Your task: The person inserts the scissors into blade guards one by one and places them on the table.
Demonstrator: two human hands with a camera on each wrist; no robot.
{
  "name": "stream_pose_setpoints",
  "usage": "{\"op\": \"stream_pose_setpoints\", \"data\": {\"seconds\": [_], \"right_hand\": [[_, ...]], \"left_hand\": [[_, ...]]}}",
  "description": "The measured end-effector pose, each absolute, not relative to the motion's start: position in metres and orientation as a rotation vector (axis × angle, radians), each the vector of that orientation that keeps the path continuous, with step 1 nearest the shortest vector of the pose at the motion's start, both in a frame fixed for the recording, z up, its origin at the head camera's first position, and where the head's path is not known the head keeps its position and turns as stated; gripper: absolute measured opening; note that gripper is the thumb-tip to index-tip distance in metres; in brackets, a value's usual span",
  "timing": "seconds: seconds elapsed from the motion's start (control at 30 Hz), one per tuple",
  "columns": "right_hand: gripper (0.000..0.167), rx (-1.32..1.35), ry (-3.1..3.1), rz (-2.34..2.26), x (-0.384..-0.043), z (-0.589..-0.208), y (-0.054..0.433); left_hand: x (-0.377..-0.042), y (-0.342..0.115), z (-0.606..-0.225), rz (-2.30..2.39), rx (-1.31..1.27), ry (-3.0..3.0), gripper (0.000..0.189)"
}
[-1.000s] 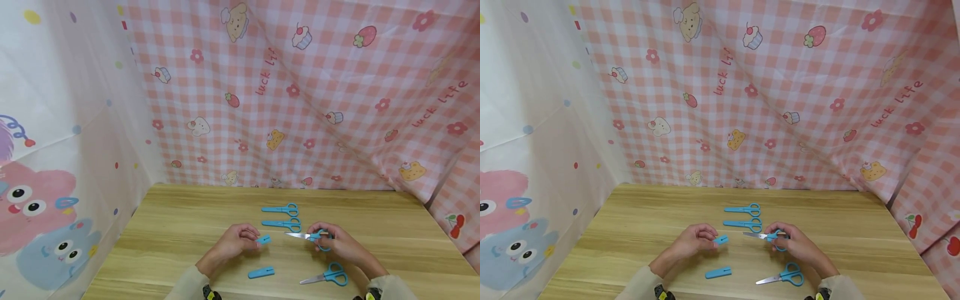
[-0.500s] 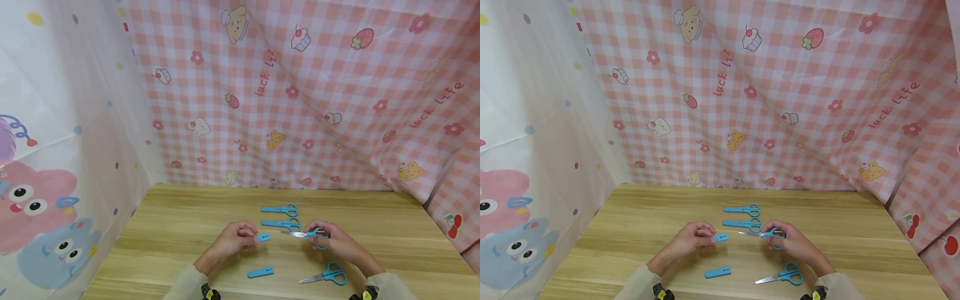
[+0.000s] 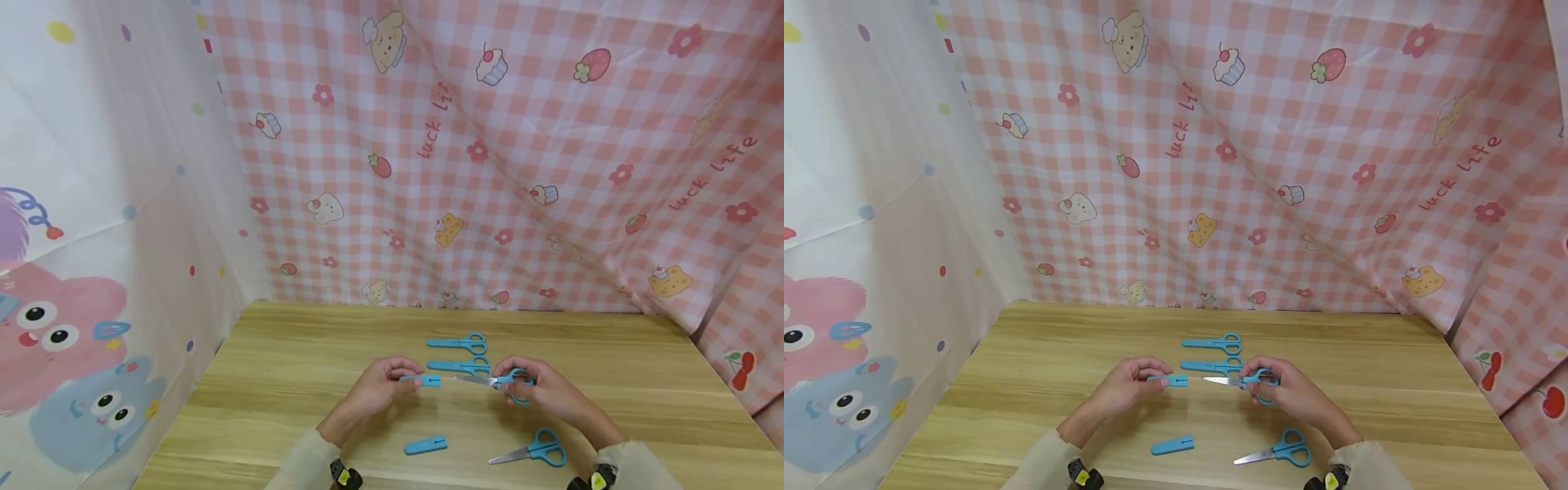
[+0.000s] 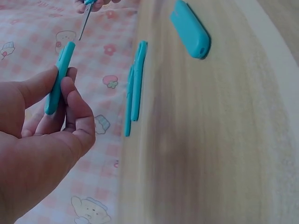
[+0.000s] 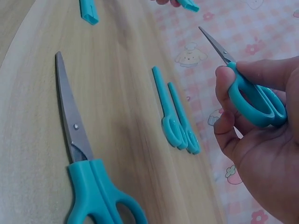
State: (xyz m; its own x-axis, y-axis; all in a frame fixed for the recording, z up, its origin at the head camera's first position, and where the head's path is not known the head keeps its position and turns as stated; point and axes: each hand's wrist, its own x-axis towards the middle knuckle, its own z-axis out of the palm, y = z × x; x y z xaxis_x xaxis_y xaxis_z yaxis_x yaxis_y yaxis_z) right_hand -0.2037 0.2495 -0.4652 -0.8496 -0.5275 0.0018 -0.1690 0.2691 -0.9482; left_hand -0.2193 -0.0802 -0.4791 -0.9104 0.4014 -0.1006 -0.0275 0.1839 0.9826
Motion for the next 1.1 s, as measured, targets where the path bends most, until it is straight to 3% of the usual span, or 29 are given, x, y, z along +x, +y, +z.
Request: {"op": "stream_pose_setpoints", "data": {"seconds": [1.1], "right_hand": [[0.024,-0.726,2.268,-1.635,-0.202,-0.450,0.241]], "left_hand": [[-0.218,-0.074,-0.468,1.778,0.460,2.110,0.019]]}}
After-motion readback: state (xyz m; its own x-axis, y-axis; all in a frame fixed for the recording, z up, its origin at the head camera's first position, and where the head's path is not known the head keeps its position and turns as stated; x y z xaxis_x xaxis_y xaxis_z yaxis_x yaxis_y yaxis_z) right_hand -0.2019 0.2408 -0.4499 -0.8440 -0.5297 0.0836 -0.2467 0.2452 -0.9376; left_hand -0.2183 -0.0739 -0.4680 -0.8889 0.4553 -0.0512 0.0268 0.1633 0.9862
